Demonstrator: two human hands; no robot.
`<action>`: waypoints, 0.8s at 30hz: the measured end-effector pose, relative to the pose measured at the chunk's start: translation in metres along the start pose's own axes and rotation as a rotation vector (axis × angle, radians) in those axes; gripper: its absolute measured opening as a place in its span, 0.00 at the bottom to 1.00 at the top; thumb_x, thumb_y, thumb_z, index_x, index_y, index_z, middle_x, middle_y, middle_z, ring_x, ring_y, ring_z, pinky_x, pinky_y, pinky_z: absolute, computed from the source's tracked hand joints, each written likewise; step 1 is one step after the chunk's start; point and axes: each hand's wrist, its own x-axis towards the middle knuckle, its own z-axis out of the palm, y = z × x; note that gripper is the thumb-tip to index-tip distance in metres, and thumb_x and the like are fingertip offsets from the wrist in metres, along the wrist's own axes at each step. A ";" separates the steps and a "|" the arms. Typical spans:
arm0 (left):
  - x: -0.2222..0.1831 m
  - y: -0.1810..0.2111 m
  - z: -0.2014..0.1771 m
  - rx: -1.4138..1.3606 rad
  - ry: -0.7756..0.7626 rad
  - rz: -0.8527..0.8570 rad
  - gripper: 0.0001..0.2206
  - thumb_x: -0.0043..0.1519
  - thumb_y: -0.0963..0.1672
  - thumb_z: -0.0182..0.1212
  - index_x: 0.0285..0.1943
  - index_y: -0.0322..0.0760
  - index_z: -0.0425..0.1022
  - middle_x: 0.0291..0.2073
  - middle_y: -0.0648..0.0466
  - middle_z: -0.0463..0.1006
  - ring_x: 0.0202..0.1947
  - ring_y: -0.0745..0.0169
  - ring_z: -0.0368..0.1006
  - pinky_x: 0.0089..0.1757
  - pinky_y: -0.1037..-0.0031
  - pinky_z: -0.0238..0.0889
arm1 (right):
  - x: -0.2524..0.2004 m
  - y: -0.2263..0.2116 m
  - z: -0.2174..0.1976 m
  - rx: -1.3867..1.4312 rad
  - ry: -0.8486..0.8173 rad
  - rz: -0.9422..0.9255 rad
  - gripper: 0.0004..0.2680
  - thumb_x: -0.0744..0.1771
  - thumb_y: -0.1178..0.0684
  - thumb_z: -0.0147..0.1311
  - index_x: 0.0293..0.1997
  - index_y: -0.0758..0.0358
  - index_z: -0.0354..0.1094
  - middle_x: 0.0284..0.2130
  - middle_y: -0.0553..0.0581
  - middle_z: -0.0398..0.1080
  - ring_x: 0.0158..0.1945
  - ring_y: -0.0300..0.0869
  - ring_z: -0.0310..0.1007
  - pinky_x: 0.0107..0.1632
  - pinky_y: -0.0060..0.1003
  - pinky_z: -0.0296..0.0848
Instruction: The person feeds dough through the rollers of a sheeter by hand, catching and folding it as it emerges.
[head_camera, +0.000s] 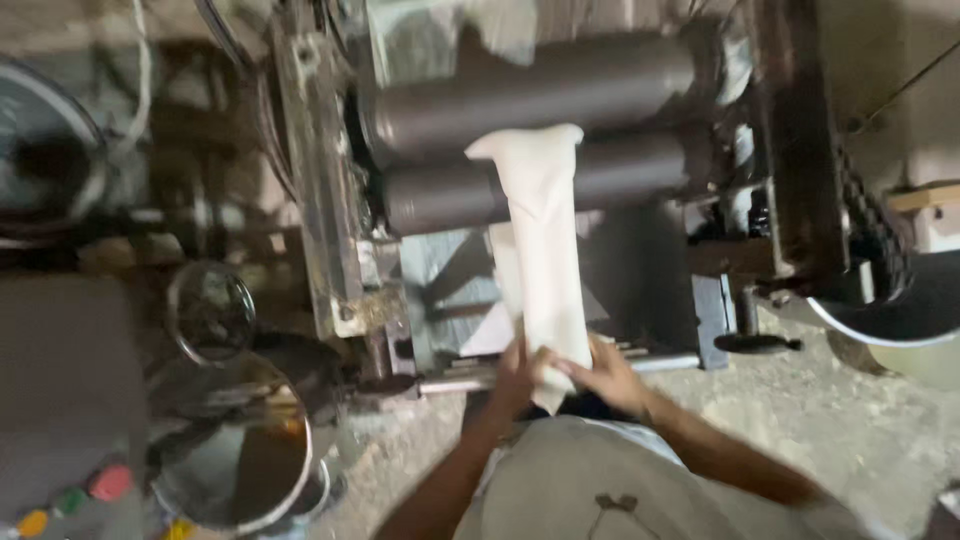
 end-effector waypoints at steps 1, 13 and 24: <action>-0.005 0.012 -0.012 0.035 -0.118 -0.047 0.11 0.66 0.46 0.56 0.56 0.42 0.74 0.58 0.31 0.75 0.58 0.38 0.73 0.57 0.60 0.65 | -0.008 -0.011 0.002 0.276 0.014 0.015 0.26 0.67 0.39 0.54 0.65 0.72 0.60 0.55 0.67 0.73 0.58 0.50 0.72 0.61 0.47 0.70; 0.168 -0.223 0.140 -0.272 -0.246 -0.411 0.23 0.63 0.50 0.56 0.62 0.32 0.70 0.61 0.39 0.72 0.60 0.39 0.66 0.58 0.54 0.59 | 0.277 0.056 -0.103 1.221 -0.030 0.047 0.13 0.69 0.50 0.53 0.55 0.69 0.70 0.50 0.63 0.75 0.51 0.50 0.76 0.53 0.48 0.77; 0.129 -0.097 0.015 -0.970 -0.163 -1.000 0.27 0.73 0.54 0.40 0.72 0.33 0.64 0.68 0.40 0.68 0.69 0.48 0.63 0.63 0.65 0.54 | 0.120 -0.054 -0.038 0.728 0.205 0.147 0.25 0.71 0.35 0.35 0.68 0.66 0.62 0.61 0.58 0.70 0.64 0.47 0.67 0.66 0.44 0.63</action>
